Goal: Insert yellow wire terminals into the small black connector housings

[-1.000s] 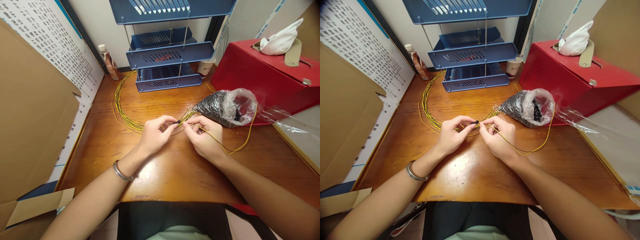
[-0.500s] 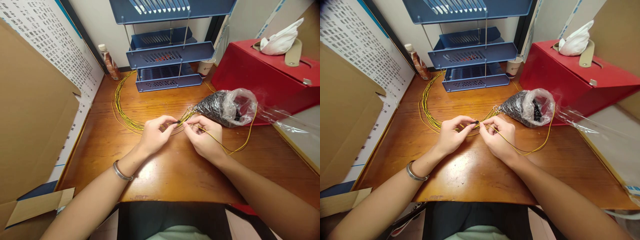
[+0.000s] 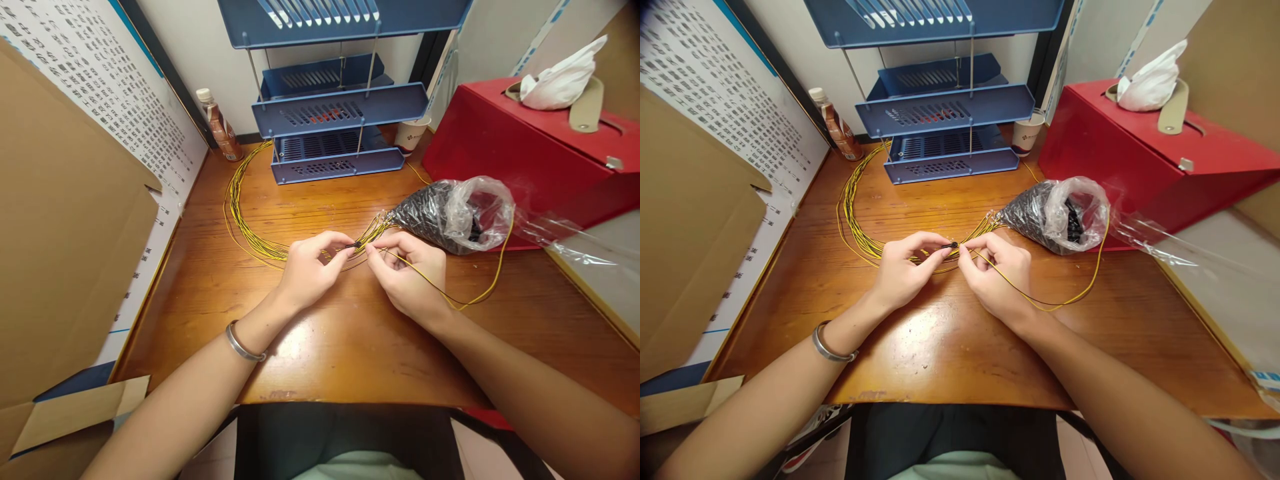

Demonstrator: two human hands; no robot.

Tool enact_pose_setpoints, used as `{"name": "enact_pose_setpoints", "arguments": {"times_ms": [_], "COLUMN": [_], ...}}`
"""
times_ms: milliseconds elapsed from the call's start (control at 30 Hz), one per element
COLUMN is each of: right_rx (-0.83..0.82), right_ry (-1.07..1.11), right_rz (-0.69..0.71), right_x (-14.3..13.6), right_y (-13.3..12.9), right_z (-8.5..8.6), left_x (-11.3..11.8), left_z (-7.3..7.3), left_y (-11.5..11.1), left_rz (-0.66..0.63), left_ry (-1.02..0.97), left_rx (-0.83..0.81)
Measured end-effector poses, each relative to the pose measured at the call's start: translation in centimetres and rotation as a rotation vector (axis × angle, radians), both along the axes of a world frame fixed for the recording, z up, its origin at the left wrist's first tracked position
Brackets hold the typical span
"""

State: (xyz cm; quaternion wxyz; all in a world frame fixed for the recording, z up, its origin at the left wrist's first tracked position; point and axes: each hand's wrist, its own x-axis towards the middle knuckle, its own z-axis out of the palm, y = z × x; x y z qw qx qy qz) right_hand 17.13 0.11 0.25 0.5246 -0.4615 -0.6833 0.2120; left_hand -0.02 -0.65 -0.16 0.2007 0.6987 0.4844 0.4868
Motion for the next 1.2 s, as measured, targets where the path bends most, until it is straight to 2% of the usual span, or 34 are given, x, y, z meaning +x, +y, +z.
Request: {"name": "enact_pose_setpoints", "arguments": {"times_ms": [233, 600, 900, 1200], "right_rx": [0.039, 0.123, 0.007, -0.004], "right_ry": [-0.061, -0.12, -0.052, -0.065], "right_rz": [-0.045, -0.025, -0.013, 0.001], "right_x": [0.05, 0.16, 0.03, 0.1], "right_y": [-0.19, -0.22, -0.04, -0.05], "right_z": [-0.05, 0.12, 0.33, 0.4], "left_x": [-0.03, 0.04, 0.03, 0.0], "left_z": [0.04, 0.14, 0.15, 0.1], "left_y": [-0.07, -0.12, -0.11, -0.1], "left_rz": [0.006, 0.0, -0.001, -0.018], "left_ry": [-0.001, -0.009, -0.011, -0.061], "left_rx": [-0.016, -0.03, -0.022, -0.06]}}
